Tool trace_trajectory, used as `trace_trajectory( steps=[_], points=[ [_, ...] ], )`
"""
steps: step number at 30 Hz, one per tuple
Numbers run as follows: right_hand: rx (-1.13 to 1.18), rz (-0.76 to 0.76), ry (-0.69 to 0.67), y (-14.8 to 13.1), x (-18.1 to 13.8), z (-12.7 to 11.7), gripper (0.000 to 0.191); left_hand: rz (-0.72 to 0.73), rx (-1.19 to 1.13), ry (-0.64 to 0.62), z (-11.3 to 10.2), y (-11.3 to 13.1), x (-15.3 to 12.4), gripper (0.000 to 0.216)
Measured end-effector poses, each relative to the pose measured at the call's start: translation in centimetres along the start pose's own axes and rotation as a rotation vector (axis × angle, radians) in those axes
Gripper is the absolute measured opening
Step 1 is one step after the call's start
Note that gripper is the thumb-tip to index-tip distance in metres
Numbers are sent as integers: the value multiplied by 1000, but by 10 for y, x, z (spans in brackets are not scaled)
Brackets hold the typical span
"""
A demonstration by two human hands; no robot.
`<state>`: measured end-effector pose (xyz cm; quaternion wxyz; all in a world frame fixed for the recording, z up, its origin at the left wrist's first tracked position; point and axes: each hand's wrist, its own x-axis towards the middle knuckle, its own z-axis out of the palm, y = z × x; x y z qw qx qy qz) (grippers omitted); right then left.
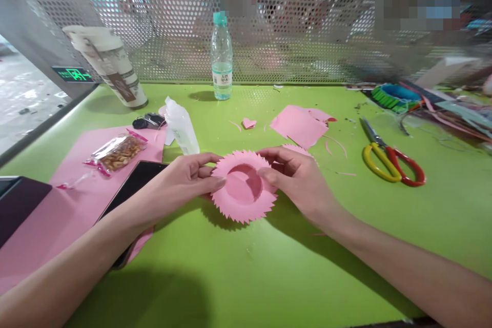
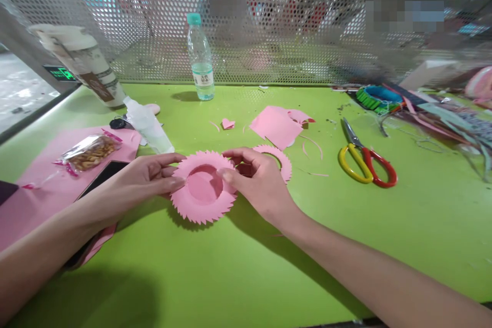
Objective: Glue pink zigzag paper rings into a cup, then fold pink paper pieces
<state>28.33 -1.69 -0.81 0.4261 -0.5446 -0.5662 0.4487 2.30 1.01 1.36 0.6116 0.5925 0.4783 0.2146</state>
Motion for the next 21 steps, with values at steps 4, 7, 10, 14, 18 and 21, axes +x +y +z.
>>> trace_trajectory(
  steps=[4,7,10,14,18,21],
  points=[
    [-6,8,-3,-1,0,0,37,-9,-5,-2,2,4,-1,53],
    [-2,9,-3,-1,1,1,38,-6,-28,-11,3,6,-2,52],
    [12,7,-7,0,1,1,38,-3,-39,1,4,5,-2,53],
    [7,-14,-12,2,2,0,39,2,-46,13,4,4,-2,53],
    [-1,-38,-9,3,2,0,37,20,-38,16,3,4,-1,54],
    [4,-37,-17,3,2,0,36,49,-25,19,2,2,-1,55]
  ],
)
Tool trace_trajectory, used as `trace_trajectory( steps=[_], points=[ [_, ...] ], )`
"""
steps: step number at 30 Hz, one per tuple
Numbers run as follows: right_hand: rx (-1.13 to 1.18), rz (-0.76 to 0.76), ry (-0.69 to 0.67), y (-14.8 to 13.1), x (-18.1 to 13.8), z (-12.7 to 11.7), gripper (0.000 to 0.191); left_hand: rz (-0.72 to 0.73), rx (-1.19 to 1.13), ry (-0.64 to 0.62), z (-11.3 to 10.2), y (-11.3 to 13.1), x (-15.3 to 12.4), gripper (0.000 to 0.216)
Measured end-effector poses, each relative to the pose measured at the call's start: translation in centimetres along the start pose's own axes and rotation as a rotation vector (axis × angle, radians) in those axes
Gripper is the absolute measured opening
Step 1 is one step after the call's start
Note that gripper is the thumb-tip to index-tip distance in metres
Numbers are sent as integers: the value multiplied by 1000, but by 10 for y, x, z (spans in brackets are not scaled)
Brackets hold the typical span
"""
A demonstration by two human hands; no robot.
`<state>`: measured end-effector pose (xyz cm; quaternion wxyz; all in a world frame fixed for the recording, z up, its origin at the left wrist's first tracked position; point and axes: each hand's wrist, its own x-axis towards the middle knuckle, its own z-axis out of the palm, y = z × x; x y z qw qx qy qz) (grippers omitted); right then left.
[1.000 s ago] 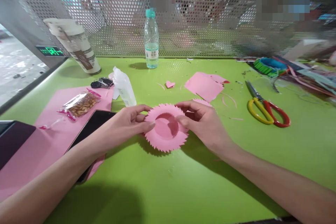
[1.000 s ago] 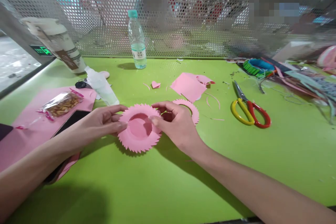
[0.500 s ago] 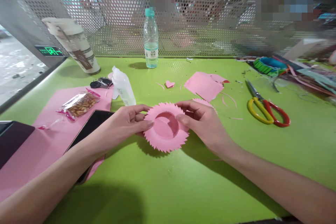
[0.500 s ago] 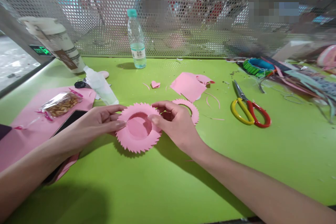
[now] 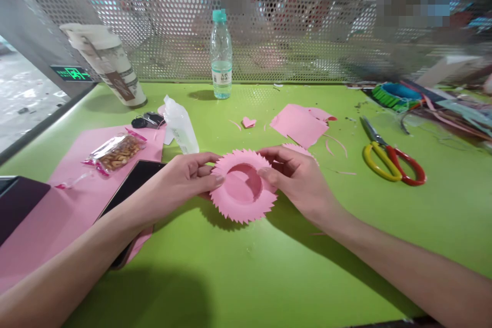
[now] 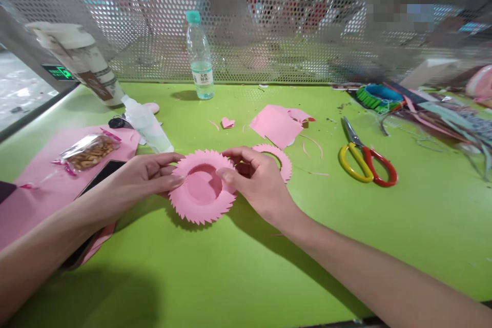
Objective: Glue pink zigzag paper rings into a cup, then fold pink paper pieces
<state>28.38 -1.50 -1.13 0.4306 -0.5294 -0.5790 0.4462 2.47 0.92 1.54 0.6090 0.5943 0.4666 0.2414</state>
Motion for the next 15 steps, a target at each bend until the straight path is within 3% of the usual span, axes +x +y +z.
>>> trace_trajectory(
  steps=[15],
  points=[
    [9,60,-35,1,2,0,47,-42,-7,-22,-5,-11,2,56]
  ],
)
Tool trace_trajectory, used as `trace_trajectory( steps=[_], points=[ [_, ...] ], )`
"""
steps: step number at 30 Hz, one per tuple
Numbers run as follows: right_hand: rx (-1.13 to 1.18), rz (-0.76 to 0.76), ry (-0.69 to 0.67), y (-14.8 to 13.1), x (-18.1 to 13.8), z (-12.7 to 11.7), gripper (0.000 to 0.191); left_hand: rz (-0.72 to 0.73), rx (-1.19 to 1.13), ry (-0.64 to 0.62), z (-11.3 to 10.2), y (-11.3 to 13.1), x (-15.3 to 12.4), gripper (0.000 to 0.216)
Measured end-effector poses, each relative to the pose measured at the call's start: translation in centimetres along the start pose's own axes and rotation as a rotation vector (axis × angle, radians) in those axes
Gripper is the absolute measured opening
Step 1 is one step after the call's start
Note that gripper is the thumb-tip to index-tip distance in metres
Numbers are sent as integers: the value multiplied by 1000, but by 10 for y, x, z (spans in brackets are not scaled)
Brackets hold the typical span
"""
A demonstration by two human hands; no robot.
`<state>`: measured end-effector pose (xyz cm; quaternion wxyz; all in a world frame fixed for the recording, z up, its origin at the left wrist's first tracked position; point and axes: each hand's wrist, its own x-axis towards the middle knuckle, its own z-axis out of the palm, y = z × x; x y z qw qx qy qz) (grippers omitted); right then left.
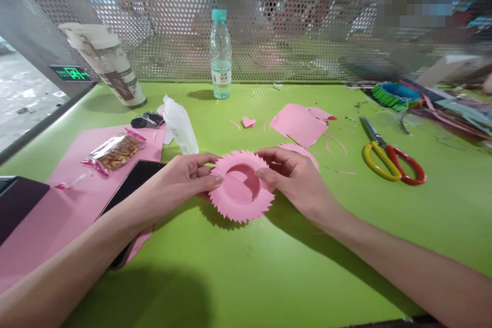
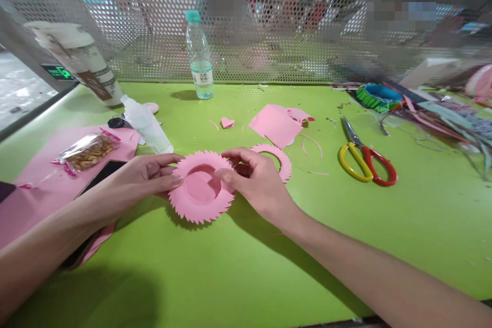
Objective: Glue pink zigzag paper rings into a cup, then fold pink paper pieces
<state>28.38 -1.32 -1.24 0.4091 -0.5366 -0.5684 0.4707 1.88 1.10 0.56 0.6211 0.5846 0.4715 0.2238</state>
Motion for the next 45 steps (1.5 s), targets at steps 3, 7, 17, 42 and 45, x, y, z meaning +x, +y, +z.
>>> trace_trajectory(
  steps=[3,7,17,42,45],
  points=[
    [3,14,-6,1,1,-1,49,5,0,16,0,-1,0,56],
    [1,29,-36,0,0,-2,48,1,15,36,1,3,0,58],
    [150,-39,-57,-4,-2,4,36,104,107,122,9,10,-2,44],
    [136,4,-99,-5,-2,2,44,118,64,56,7,10,-4,40],
    [24,26,-70,-3,-1,2,49,65,61,64,7,11,-5,41]
  ],
)
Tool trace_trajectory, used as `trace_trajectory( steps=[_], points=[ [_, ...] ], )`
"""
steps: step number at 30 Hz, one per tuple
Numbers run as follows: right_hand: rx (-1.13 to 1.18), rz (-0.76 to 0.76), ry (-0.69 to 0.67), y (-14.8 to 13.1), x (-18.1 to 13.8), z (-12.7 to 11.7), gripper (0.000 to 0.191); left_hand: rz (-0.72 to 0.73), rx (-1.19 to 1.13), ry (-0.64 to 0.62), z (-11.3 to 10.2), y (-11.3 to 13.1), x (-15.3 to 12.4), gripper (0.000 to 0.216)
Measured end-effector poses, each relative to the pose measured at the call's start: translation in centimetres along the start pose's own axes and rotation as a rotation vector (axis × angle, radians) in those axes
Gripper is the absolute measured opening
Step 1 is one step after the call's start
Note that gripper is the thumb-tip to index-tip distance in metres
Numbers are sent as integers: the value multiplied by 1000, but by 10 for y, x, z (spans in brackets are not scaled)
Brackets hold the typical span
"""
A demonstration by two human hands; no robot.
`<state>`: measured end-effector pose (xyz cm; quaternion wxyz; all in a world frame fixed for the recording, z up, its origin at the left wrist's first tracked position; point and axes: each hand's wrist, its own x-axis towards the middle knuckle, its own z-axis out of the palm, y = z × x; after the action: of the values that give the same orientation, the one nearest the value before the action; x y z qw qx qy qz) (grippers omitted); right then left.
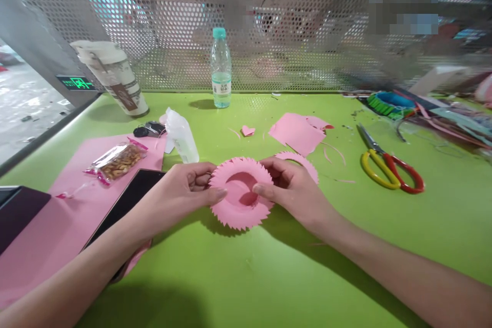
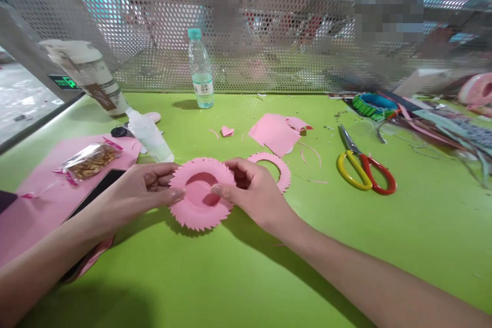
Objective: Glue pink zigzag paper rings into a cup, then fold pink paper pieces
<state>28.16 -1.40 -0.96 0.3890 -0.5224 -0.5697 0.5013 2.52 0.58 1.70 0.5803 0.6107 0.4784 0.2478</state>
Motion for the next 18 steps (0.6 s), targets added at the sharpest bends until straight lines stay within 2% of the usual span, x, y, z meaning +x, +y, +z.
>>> trace_trajectory(
  steps=[4,7,9,11,14,16,18],
  points=[
    [-208,-10,52,2,-1,0,53,-115,13,27,0,0,2,54],
    [-366,-93,75,2,-5,2,41,-201,47,-9,2,0,6,66],
    [-440,-138,81,2,-6,3,33,-205,177,-10,1,1,7,71],
    [-464,-162,76,2,-7,4,27,-147,454,48,0,1,6,71],
    [-472,-181,88,1,-6,5,20,-12,909,202,0,-1,3,63],
    [-462,-204,101,-2,-5,5,16,137,1044,228,2,-4,1,59],
    [-442,-239,126,-6,-5,3,13,368,1059,178,8,-8,0,57]
  ],
)
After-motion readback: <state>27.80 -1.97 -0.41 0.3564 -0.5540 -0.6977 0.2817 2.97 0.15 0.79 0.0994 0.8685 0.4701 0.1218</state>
